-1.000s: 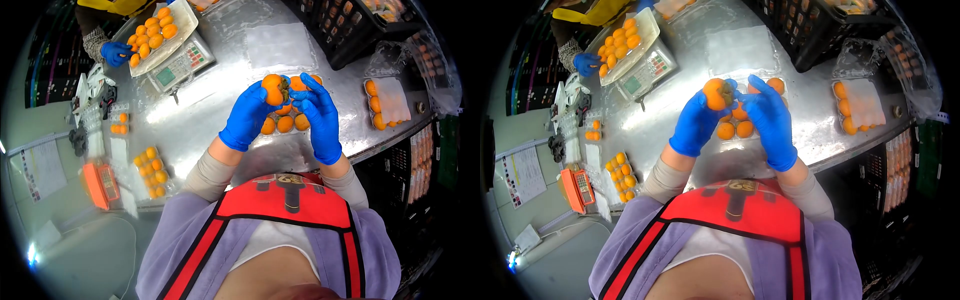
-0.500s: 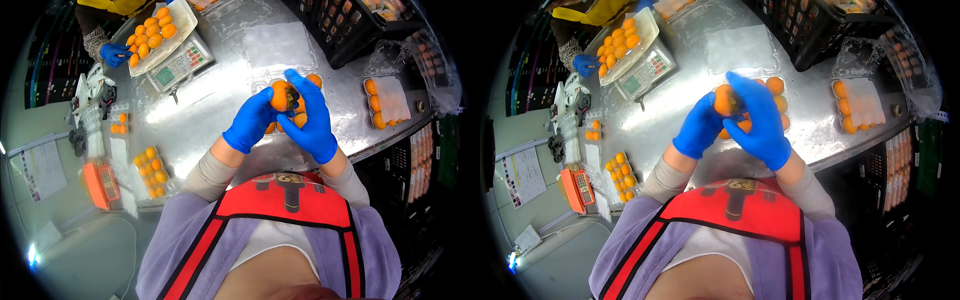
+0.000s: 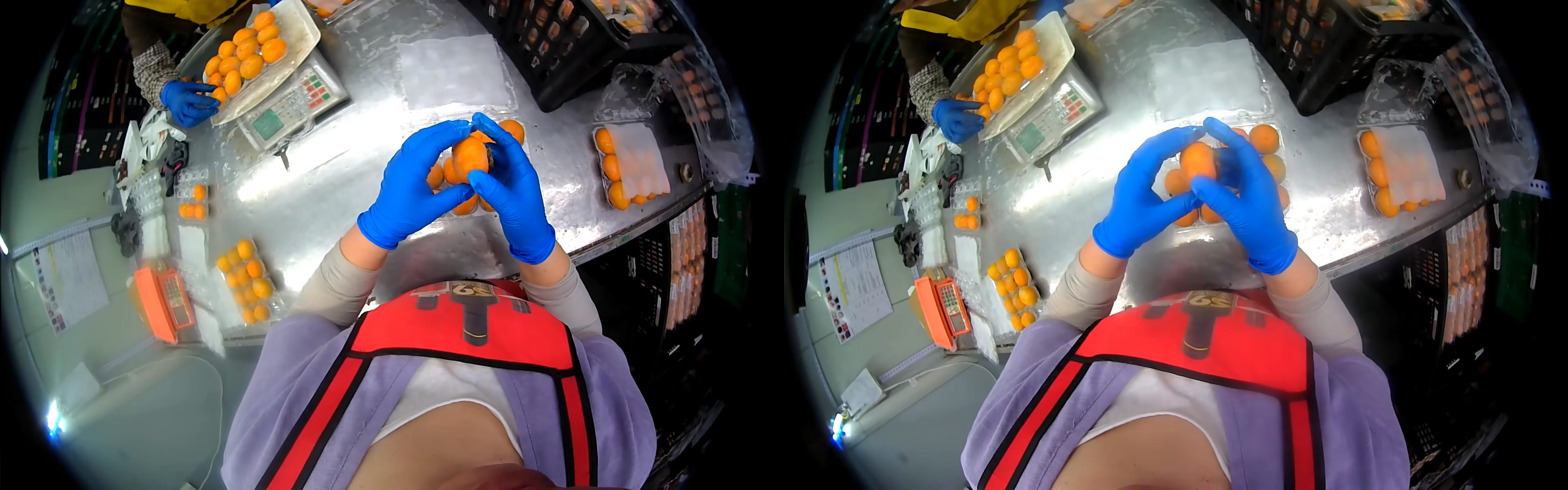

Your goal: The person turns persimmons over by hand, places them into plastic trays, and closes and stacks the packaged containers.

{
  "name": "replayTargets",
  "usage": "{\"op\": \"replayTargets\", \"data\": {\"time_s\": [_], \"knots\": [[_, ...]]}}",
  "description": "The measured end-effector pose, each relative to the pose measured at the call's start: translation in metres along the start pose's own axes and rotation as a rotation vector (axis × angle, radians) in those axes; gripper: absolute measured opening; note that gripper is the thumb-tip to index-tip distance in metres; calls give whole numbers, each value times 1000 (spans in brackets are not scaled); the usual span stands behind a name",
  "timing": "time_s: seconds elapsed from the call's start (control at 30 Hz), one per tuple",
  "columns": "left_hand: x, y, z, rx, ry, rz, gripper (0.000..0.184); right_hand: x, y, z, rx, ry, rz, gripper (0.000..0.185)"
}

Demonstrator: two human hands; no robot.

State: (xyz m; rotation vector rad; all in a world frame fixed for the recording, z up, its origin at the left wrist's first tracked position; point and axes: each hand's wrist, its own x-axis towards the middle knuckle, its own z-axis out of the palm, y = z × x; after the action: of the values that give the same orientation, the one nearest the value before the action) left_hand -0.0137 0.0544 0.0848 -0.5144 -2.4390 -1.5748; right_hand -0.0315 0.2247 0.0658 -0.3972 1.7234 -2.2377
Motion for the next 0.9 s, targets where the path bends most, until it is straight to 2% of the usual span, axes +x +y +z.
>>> {"op": "replayTargets", "data": {"time_s": [0.27,0.4,0.6,0.7,0.9], "knots": [[1,7,6,-35,4,-30,59,1,4,-4,104,47,63,39],[-1,6,11,37,-19,31,59,5,0,-2,154,38,40,37],[4,9,8,13,1,21,57,0,-7,-2,100,46,49,40],[4,8,7,-11,15,2,57,-1,-11,3,-48,37,-14,40],[-2,3,8,-62,-4,-56,57,6,-6,1,-85,52,-7,30]]}}
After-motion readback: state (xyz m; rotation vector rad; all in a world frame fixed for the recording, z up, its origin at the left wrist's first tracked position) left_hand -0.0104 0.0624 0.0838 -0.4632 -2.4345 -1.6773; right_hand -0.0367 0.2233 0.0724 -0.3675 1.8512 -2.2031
